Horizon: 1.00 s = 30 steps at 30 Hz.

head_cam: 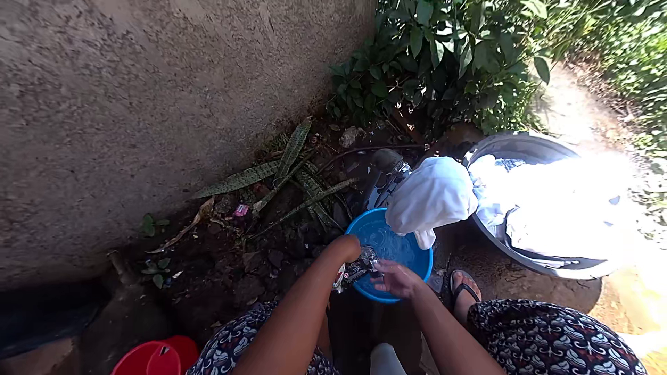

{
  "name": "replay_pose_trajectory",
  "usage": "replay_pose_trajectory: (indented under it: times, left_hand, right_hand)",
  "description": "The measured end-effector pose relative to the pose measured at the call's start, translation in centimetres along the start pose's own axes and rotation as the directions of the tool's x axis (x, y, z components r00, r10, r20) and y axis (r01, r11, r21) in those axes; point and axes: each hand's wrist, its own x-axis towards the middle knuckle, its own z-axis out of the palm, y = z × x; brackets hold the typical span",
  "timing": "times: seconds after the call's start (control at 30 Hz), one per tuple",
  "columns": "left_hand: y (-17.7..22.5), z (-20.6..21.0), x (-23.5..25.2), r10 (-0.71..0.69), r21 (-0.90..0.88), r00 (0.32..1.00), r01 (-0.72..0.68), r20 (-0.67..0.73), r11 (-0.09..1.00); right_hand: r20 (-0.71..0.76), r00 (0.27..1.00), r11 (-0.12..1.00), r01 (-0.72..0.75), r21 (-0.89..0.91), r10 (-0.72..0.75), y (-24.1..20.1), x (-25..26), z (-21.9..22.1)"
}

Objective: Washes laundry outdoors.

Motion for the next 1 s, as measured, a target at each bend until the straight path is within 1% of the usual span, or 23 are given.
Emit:
replay_pose_trajectory:
  times: [0.03, 0.1, 0.2, 0.23, 0.27, 0.33, 0.37, 0.4, 0.43, 0.47, 0.5, 0.53, 0.57, 0.6, 0.63, 0.67, 0.7, 0.73, 0.8, 0.87, 0.9, 0.93, 1.0]
  left_hand:
    - [-0.8, 0.1, 0.4, 0.016, -0.042, 0.999, -0.018, -0.038, 0.999]
    - [-1.7, 0.4, 0.7, 0.038, -0.096, 0.997, -0.044, -0.061, 0.994]
    - [-1.9, 0.9, 0.3, 0.026, -0.110, 0.997, -0.034, -0.073, 0.993]
    - [-1.9, 1.3, 0.0, 0.004, -0.119, 0.992, -0.019, -0.124, 0.993]
    - [-1.7, 1.7, -0.3, -0.031, -0.144, 0.976, -0.001, -0.214, 0.990]
    - [-1.4, 2.6, -1.1, -0.088, -0.201, 0.908, 0.004, -0.409, 0.980]
    - [-0.9, 2.9, -1.8, -0.090, -0.219, 0.884, -0.014, -0.459, 0.976]
    - [-0.2, 3.4, -2.8, -0.086, -0.251, 0.885, -0.036, -0.458, 0.967]
    - [0.7, 4.3, -3.9, -0.076, -0.323, 0.914, -0.062, -0.399, 0.944]
    - [1.6, 5.6, -4.8, -0.056, -0.439, 0.956, -0.081, -0.289, 0.895]
    - [2.4, 7.5, -5.3, -0.032, -0.593, 0.985, -0.077, -0.171, 0.801]
    - [3.2, 9.6, -5.5, -0.029, -0.766, 0.997, -0.039, -0.076, 0.642]
    - [3.9, 11.5, -5.1, -0.064, -0.920, 0.998, 0.001, -0.026, 0.392]
    - [4.6, 12.8, -4.4, -0.138, -0.994, 0.990, -0.010, -0.025, 0.111]
    - [5.1, 13.3, -3.4, -0.229, -0.988, 0.972, -0.079, -0.046, -0.136]
    - [5.5, 13.7, -2.4, -0.306, -0.944, 0.950, -0.160, -0.068, -0.288]
    - [5.7, 14.1, -1.7, -0.356, -0.909, 0.930, -0.227, -0.095, -0.349]
    - [5.6, 14.4, -1.2, -0.379, -0.896, 0.915, -0.280, -0.140, -0.344]
    - [5.2, 15.0, -0.8, -0.384, -0.897, 0.890, -0.360, -0.246, -0.258]
    - [4.8, 15.1, -0.8, -0.382, -0.879, 0.866, -0.425, -0.324, -0.219]
    - [4.4, 15.1, -0.8, -0.371, -0.869, 0.858, -0.450, -0.356, -0.207]
    - [4.1, 15.2, -0.9, -0.351, -0.863, 0.856, -0.465, -0.381, -0.197]
    - [3.6, 15.5, -0.8, -0.280, -0.861, 0.872, -0.463, -0.401, -0.210]
  right_hand:
    - [0.032, 0.999, 1.000, -0.009, -0.012, 0.010, -0.3, -0.4, -0.1]
    - [-0.002, 0.999, 0.998, -0.034, -0.059, 0.034, -0.9, -1.2, 0.2]
    - [-0.051, 0.998, 0.991, -0.048, -0.126, 0.042, -1.6, -2.2, 0.3]
    - [-0.069, 0.997, 0.989, -0.052, -0.139, 0.043, -1.7, -2.4, 0.3]
    - [-0.100, 0.994, 0.987, -0.060, -0.146, 0.045, -1.7, -2.4, 0.3]
    - [-0.191, 0.980, 0.990, -0.074, -0.120, 0.051, -1.6, -2.3, 0.3]
    - [-0.239, 0.970, 0.994, -0.074, -0.086, 0.052, -1.5, -2.3, 0.4]
    - [-0.277, 0.959, 0.996, -0.068, -0.049, 0.052, -1.6, -2.3, 0.5]
    - [-0.303, 0.951, 0.998, -0.061, -0.014, 0.054, -1.7, -2.3, 0.7]
    - [-0.321, 0.945, 0.998, -0.054, 0.012, 0.055, -1.8, -2.3, 0.9]
    - [-0.330, 0.943, 0.998, -0.048, 0.027, 0.054, -1.8, -2.3, 1.1]
    - [-0.337, 0.940, 0.999, -0.043, 0.027, 0.050, -1.6, -2.2, 1.3]
    - [-0.339, 0.939, 0.999, -0.042, 0.020, 0.046, -1.4, -2.4, 1.5]
    - [-0.341, 0.939, 0.999, -0.040, -0.005, 0.036, -1.4, -2.5, 1.9]
    - [-0.331, 0.943, 0.999, -0.041, -0.032, 0.028, -1.5, -2.5, 2.1]
    - [-0.316, 0.948, 0.998, -0.039, -0.050, 0.022, -1.4, -2.6, 2.3]
    - [-0.303, 0.953, 0.997, -0.031, -0.064, 0.010, -1.1, -2.6, 2.4]
    - [-0.283, 0.959, 0.998, -0.011, -0.061, -0.007, -0.8, -2.7, 2.5]
    - [-0.198, 0.979, 0.999, 0.050, -0.004, -0.050, -0.3, -3.0, 2.5]
    - [-0.080, 0.990, 0.987, 0.125, 0.103, -0.117, 0.6, -3.1, 2.6]
    - [-0.038, 0.990, 0.977, 0.137, 0.162, -0.133, 0.9, -3.1, 2.7]
    - [-0.018, 0.991, 0.971, 0.136, 0.197, -0.135, 1.1, -2.9, 2.6]
    - [-0.027, 0.993, 0.974, 0.114, 0.195, -0.111, 1.0, -2.9, 2.7]
